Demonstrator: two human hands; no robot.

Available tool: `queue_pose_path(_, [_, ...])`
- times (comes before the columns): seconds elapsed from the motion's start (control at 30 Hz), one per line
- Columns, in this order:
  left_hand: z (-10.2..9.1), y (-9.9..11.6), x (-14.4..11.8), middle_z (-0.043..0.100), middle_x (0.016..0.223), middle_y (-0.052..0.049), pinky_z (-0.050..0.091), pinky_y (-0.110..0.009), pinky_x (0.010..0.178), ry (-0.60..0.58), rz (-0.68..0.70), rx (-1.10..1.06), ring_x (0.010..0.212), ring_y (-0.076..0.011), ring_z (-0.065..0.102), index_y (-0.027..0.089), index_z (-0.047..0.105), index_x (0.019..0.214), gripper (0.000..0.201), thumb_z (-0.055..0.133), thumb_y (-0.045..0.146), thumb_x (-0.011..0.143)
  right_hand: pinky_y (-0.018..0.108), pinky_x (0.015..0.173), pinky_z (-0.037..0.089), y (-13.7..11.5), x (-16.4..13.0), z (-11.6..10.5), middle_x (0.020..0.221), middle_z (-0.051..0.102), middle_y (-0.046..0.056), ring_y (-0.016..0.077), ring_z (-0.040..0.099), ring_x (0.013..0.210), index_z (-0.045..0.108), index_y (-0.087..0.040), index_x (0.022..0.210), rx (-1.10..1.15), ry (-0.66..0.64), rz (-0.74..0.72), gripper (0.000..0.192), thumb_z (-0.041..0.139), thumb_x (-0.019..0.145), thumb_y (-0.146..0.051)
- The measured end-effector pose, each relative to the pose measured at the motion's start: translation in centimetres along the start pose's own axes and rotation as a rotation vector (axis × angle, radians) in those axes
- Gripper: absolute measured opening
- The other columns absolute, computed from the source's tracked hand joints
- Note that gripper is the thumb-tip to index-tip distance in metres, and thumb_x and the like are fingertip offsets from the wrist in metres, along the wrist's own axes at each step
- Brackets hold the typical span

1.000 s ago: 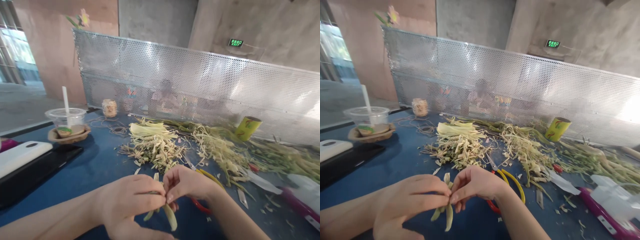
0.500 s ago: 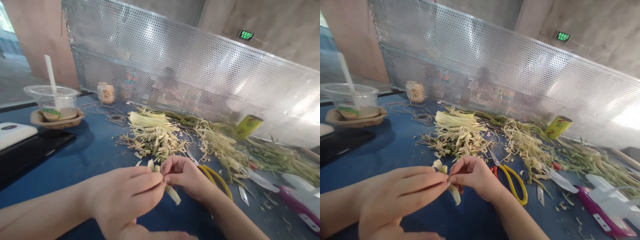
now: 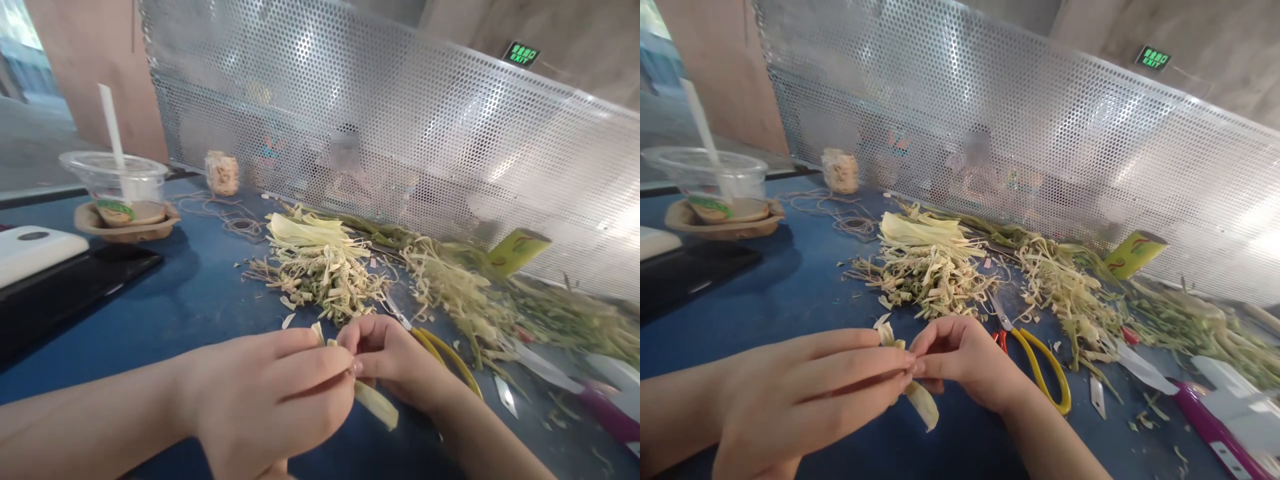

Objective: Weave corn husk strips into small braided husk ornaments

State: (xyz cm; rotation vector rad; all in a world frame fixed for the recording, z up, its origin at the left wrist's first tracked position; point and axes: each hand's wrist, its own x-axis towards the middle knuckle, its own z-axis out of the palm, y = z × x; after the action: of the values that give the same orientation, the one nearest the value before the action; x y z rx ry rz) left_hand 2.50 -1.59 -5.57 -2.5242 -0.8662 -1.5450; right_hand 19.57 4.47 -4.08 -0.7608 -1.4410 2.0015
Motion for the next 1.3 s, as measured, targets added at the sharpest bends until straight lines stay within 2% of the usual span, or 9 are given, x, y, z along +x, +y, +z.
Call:
queue_pose_path(0.17, [-0.8, 0.7, 0.9, 0.072, 0.079, 0.003, 0.055, -0.028, 0.064, -0.033, 0.147, 0.37, 0.067, -0.0148, 0.066, 0.026, 0.063, 0.086, 0.028, 0.051, 0.002, 0.076, 0.014, 0.043, 0.038, -0.1, -0.5, 0.4, 0.057, 0.061, -0.003, 0.0025, 0.048, 0.042, 0.06, -0.012, 0.067, 0.099, -0.041, 0.07, 0.021, 0.078, 0.06, -0.021])
queue_pose_path(0.3, [-1.1, 0.7, 1.5, 0.071, 0.074, 0.007, 0.052, -0.027, 0.048, 0.027, 0.189, 0.52, 0.058, -0.0153, 0.064, 0.025, 0.064, 0.08, 0.027, 0.055, 0.001, 0.072, 0.013, 0.042, 0.039, -0.3, -0.7, 0.7, 0.056, 0.061, -0.003, 0.0022, 0.05, 0.042, 0.058, -0.012, 0.066, 0.144, -0.047, 0.061, 0.022, 0.078, 0.061, -0.02])
queue_pose_path(0.43, [-1.0, 0.2, 0.3, 0.072, 0.084, 0.003, 0.055, -0.029, 0.065, -0.042, 0.316, 0.414, 0.074, -0.0158, 0.066, 0.024, 0.064, 0.084, 0.022, 0.046, 0.012, 0.083, 0.011, 0.037, 0.037, -0.1, -0.6, 0.5, 0.059, 0.063, -0.002, 0.0021, 0.052, 0.041, 0.058, -0.011, 0.06, 0.181, -0.095, 0.071, 0.022, 0.079, 0.057, -0.014])
queue_pose_path(0.53, [-0.8, 0.5, -0.7, 0.073, 0.084, 0.001, 0.053, -0.029, 0.08, -0.057, 0.216, 0.284, 0.084, -0.0156, 0.065, 0.024, 0.062, 0.094, 0.026, 0.042, 0.011, 0.084, 0.011, 0.037, 0.037, 0.0, -0.6, 0.5, 0.052, 0.061, -0.003, 0.0026, 0.052, 0.04, 0.059, -0.01, 0.059, 0.179, -0.129, 0.141, 0.023, 0.08, 0.054, -0.016])
queue_pose_path(0.7, [-0.4, 1.6, -0.8, 0.072, 0.089, 0.003, 0.053, -0.03, 0.076, -0.048, -0.063, -0.05, 0.074, -0.0163, 0.066, 0.037, 0.036, 0.132, 0.052, 0.037, 0.012, 0.086, 0.012, 0.037, 0.038, -0.3, -0.7, 0.7, 0.053, 0.062, -0.003, 0.0026, 0.052, 0.04, 0.06, -0.01, 0.057, 0.165, -0.124, 0.179, 0.024, 0.082, 0.05, -0.015])
queue_pose_path(0.87, [-1.5, 1.1, 0.4, 0.07, 0.091, -0.001, 0.053, -0.028, 0.075, -0.039, -0.248, -0.311, 0.079, -0.0191, 0.065, 0.04, 0.055, 0.117, 0.034, 0.042, 0.035, 0.086, 0.013, 0.04, 0.039, -0.5, -0.7, 0.5, 0.06, 0.064, -0.001, 0.0028, 0.052, 0.042, 0.061, -0.011, 0.056, 0.138, -0.091, 0.046, 0.021, 0.081, 0.051, -0.016])
queue_pose_path(1.0, [-2.3, -0.5, 1.6, 0.07, 0.087, 0.0, 0.053, -0.021, 0.066, -0.233, -0.235, -0.376, 0.075, -0.0146, 0.066, 0.036, 0.064, 0.106, 0.035, 0.045, 0.017, 0.083, 0.016, 0.043, 0.04, -0.9, -0.7, 0.4, 0.053, 0.059, -0.003, 0.0038, 0.049, 0.043, 0.063, -0.012, 0.062, -0.008, -0.013, -0.046, 0.019, 0.079, 0.056, -0.021])
queue_pose_path(1.1, [-2.0, -1.0, 2.2, 0.068, 0.08, 0.004, 0.052, -0.021, 0.071, -0.202, -0.327, -0.36, 0.067, -0.0104, 0.064, 0.033, 0.064, 0.098, 0.032, 0.053, 0.01, 0.079, 0.018, 0.046, 0.041, -1.3, -0.8, 0.6, 0.058, 0.06, -0.002, 0.0045, 0.049, 0.045, 0.061, -0.013, 0.063, -0.098, 0.077, -0.114, 0.021, 0.078, 0.057, -0.025])
queue_pose_path(1.3, [-0.9, -0.8, 2.3, 0.065, 0.079, 0.009, 0.052, -0.02, 0.074, -0.068, -0.494, -0.412, 0.077, -0.0095, 0.064, 0.045, 0.033, 0.127, 0.061, 0.054, 0.011, 0.08, 0.021, 0.053, 0.045, -1.5, -1.4, 1.1, 0.068, 0.061, 0.001, 0.0092, 0.054, 0.058, 0.058, -0.017, 0.063, -0.418, 0.2, -0.351, 0.014, 0.07, 0.067, -0.021])
